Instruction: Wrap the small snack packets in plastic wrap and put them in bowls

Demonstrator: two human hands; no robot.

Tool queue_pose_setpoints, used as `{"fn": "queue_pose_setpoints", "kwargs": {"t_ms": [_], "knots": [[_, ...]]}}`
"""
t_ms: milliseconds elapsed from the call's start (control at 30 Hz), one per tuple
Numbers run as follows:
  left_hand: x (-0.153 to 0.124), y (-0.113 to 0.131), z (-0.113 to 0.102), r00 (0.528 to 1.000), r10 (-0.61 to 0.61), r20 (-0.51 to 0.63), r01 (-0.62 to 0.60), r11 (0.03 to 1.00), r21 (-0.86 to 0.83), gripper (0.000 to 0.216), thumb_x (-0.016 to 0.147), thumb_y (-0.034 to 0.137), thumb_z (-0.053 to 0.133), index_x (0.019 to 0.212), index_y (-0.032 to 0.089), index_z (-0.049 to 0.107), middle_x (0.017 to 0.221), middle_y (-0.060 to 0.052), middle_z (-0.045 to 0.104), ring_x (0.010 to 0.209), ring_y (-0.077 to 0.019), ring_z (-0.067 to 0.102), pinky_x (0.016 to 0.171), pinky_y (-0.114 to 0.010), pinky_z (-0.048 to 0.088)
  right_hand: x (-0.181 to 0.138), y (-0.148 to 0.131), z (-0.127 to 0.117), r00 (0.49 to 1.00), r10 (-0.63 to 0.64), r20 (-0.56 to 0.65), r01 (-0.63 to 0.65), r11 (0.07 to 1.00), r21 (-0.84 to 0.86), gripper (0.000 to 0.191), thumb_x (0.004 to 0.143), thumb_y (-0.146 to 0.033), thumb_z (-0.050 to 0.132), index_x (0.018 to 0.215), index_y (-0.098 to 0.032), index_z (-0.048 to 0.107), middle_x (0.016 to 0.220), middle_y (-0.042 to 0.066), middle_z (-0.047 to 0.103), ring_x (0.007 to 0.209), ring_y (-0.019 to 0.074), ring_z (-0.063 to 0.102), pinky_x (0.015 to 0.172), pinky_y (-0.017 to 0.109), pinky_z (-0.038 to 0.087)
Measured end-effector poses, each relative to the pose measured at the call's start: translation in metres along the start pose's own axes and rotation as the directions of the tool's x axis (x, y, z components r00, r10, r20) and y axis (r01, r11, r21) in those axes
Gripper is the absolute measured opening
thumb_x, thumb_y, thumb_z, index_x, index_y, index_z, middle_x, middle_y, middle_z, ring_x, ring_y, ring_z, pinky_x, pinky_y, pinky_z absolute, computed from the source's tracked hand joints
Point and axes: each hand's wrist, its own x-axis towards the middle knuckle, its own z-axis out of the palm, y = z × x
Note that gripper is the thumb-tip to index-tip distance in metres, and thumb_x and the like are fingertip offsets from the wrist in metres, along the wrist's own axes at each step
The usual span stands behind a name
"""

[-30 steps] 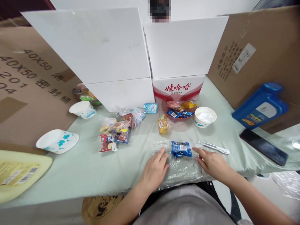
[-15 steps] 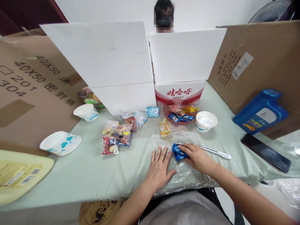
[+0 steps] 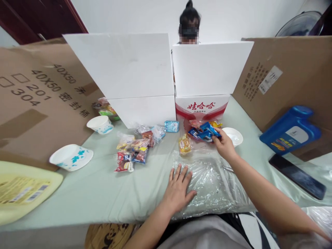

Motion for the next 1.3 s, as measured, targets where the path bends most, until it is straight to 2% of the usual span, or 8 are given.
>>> {"fn": "queue_pose_setpoints", "kwargs": {"t_ms": [200,367,600,800,1033,1100,1233,1300], "knots": [[0.000,0.000,-0.002,1.000,-0.001,0.012,0.001,1.000,0.018,0.065,0.086,0.050,0.059,0.142,0.023,0.043,0.155,-0.010,0.034,0.145,-0.0358,0.020,0.115,-0.061,0.020,0.025,0.002,0.007,0.980,-0.164,0.110,0.186,0.954,-0.235,0.046,0.087,-0.025,0.048,0.132,-0.023,0.054,0.130,0.009,0.062,0.120,0.0257,0.056,0.104,0.047,0.045],[-0.001,-0.002,0.000,1.000,0.012,-0.009,-0.011,1.000,0.014,0.064,0.087,0.052,0.056,0.142,0.023,0.043,0.154,-0.010,0.035,0.145,-0.0351,0.020,0.115,-0.060,0.020,-0.018,-0.001,-0.001,0.931,-0.326,0.165,0.364,0.873,-0.326,0.033,0.092,-0.030,0.047,0.119,-0.019,0.062,0.122,0.014,0.064,0.118,0.0264,0.055,0.102,0.048,0.045],[-0.004,0.002,-0.009,0.999,-0.039,0.021,0.039,0.999,0.002,0.073,0.076,0.050,0.069,0.141,0.025,0.046,0.156,-0.011,0.031,0.145,-0.0398,0.017,0.112,-0.064,0.023,-0.103,0.007,-0.005,0.774,-0.065,0.630,0.461,0.740,-0.490,0.063,0.084,-0.050,0.062,0.138,-0.019,0.051,0.146,0.016,0.045,0.137,0.0390,0.033,0.108,0.060,0.030],[-0.016,-0.010,-0.026,0.987,-0.113,0.114,0.112,0.994,0.015,0.079,0.068,0.049,0.075,0.139,0.030,0.048,0.158,-0.008,0.029,0.146,-0.0414,0.017,0.111,-0.061,0.030,-0.108,0.014,-0.007,0.783,0.108,0.613,0.389,0.685,-0.616,0.111,0.058,-0.080,0.066,0.147,-0.020,0.039,0.155,0.019,0.028,0.142,0.0487,0.013,0.109,0.065,0.018],[-0.039,-0.036,-0.054,0.993,-0.109,-0.053,0.107,0.993,-0.047,0.049,0.082,0.040,0.065,0.127,0.024,0.058,0.146,-0.011,0.046,0.141,-0.0352,0.032,0.110,-0.056,0.036,-0.100,-0.002,-0.031,0.875,-0.083,0.477,0.355,0.781,-0.513,0.063,0.085,-0.063,0.055,0.128,-0.017,0.059,0.133,0.018,0.056,0.130,0.0349,0.044,0.107,0.055,0.034],[-0.052,-0.037,-0.063,0.996,-0.030,-0.079,0.021,0.993,-0.117,0.040,0.083,0.036,0.064,0.121,0.024,0.062,0.138,-0.010,0.053,0.137,-0.0319,0.039,0.109,-0.050,0.041,-0.107,-0.010,-0.047,0.813,-0.165,0.559,0.416,0.836,-0.358,0.058,0.088,-0.061,0.053,0.126,-0.017,0.060,0.128,0.017,0.060,0.124,0.0300,0.050,0.105,0.049,0.039],[-0.080,-0.032,-0.068,0.981,0.117,0.155,-0.086,0.977,-0.196,0.063,0.066,0.036,0.079,0.126,0.030,0.059,0.139,-0.008,0.054,0.135,-0.0331,0.042,0.107,-0.050,0.044,-0.139,-0.010,-0.073,0.598,-0.186,0.779,0.470,0.869,-0.153,0.074,0.077,-0.063,0.066,0.136,-0.020,0.053,0.137,0.015,0.055,0.131,0.0318,0.045,0.109,0.050,0.036],[-0.088,-0.030,-0.063,0.963,0.162,0.216,-0.125,0.976,-0.177,0.059,0.069,0.028,0.075,0.125,0.031,0.058,0.144,-0.006,0.050,0.138,-0.0331,0.038,0.110,-0.055,0.039,-0.157,-0.003,-0.078,0.563,-0.144,0.814,0.474,0.863,-0.175,0.070,0.081,-0.053,0.066,0.141,-0.023,0.047,0.144,0.014,0.049,0.138,0.0324,0.038,0.112,0.053,0.032]]}}
